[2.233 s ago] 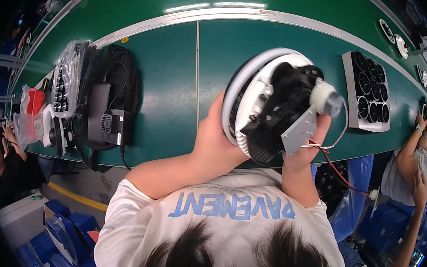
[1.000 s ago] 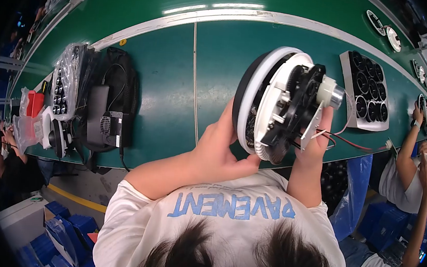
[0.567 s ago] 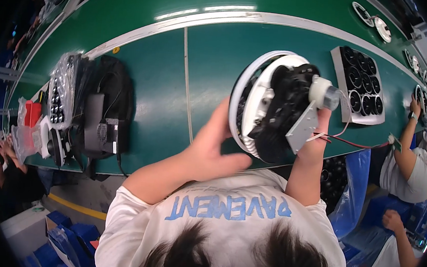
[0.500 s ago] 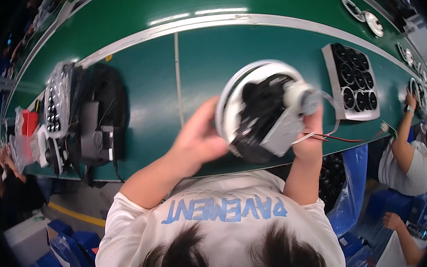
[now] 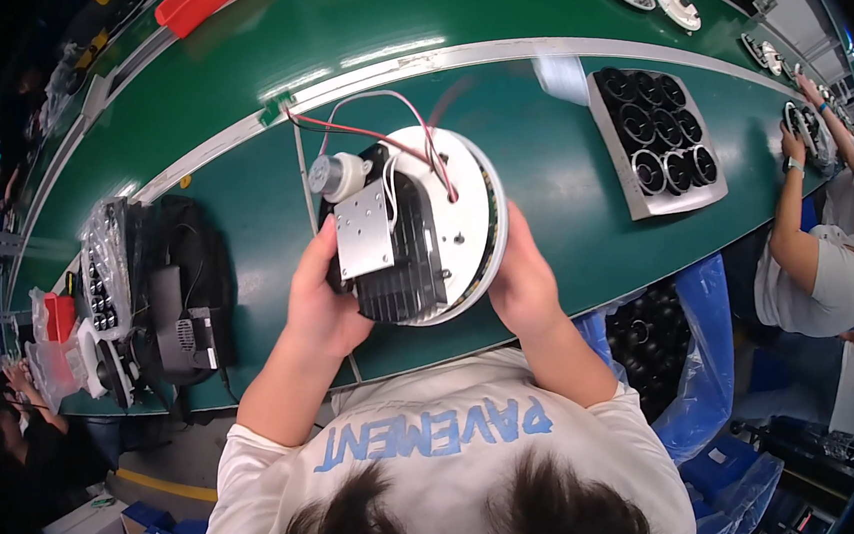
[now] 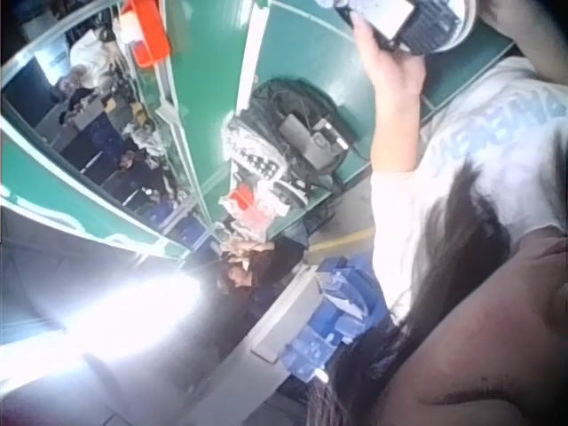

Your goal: The person assembles an electronic component by integrating an LED ring and a motor assembly into a plastic housing, using tweezers to manipulate the wires and circuit board.

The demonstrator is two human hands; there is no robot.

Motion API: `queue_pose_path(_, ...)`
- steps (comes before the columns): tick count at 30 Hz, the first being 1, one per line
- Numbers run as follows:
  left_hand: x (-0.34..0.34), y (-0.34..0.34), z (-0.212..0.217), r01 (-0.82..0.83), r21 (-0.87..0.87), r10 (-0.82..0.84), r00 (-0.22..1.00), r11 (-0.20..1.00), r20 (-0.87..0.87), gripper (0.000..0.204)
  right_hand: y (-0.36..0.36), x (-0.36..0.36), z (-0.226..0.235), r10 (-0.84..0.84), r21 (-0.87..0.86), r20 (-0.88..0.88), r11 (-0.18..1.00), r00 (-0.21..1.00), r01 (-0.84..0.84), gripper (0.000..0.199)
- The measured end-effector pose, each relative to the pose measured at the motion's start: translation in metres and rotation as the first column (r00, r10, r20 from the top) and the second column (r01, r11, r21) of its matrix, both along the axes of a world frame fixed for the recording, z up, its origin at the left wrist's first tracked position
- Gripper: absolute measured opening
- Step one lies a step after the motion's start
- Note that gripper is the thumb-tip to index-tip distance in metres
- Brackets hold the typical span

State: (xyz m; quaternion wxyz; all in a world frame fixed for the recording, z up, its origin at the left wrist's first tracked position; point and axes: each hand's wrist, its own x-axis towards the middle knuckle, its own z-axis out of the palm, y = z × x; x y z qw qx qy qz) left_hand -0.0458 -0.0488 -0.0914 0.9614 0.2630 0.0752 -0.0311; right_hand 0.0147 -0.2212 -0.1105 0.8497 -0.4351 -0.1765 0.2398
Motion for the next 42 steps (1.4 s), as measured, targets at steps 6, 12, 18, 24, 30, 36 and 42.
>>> queue_pose_path(6, 0.001, -0.017, -0.011, 0.066, -0.198, -0.077, 0.996, 0.978, -0.049, 0.051, 0.017, -0.012, -0.023, -0.232, -0.055, 0.533, 0.950, 0.814, 0.307, 0.059)
queue_pose_path(12, -0.005, -0.017, -0.016, 0.182, 0.006, -0.182, 0.975, 0.983, 0.125, 0.045, 0.008, -0.015, -0.036, -0.078, -0.026, 0.231, 0.996, 0.970, 0.087, 0.049)
queue_pose_path(18, -0.004, -0.024, -0.003, 0.036, 0.211, -0.024, 0.998, 0.977, -0.057, 0.047, 0.000, 0.001, -0.020, 0.000, 0.095, -0.135, 0.995, 0.991, 0.013, 0.051)
queue_pose_path(24, -0.006, -0.016, 0.009, -0.021, 0.358, 0.021, 1.000, 0.934, 0.002, 0.045, -0.023, 0.017, 0.012, -0.039, 0.003, -0.054, 0.999, 0.998, 0.039, 0.056)
queue_pose_path(30, -0.005, -0.018, 0.011, -0.060, 0.479, 0.052, 0.998, 0.876, 0.030, 0.048, -0.018, 0.009, 0.031, -0.046, -0.162, 0.175, 0.984, 0.984, 0.075, 0.056)
queue_pose_path(36, -0.004, -0.017, 0.011, -0.022, 0.391, 0.019, 1.000, 0.920, 0.014, 0.051, -0.018, 0.008, 0.027, -0.050, -0.171, 0.191, 0.982, 0.980, 0.083, 0.055)
queue_pose_path(42, -0.003, -0.009, 0.009, -0.003, 0.408, -0.007, 1.000, 0.913, 0.024, 0.052, -0.023, 0.015, 0.010, -0.074, -0.294, 0.280, 0.943, 0.957, 0.158, 0.048)
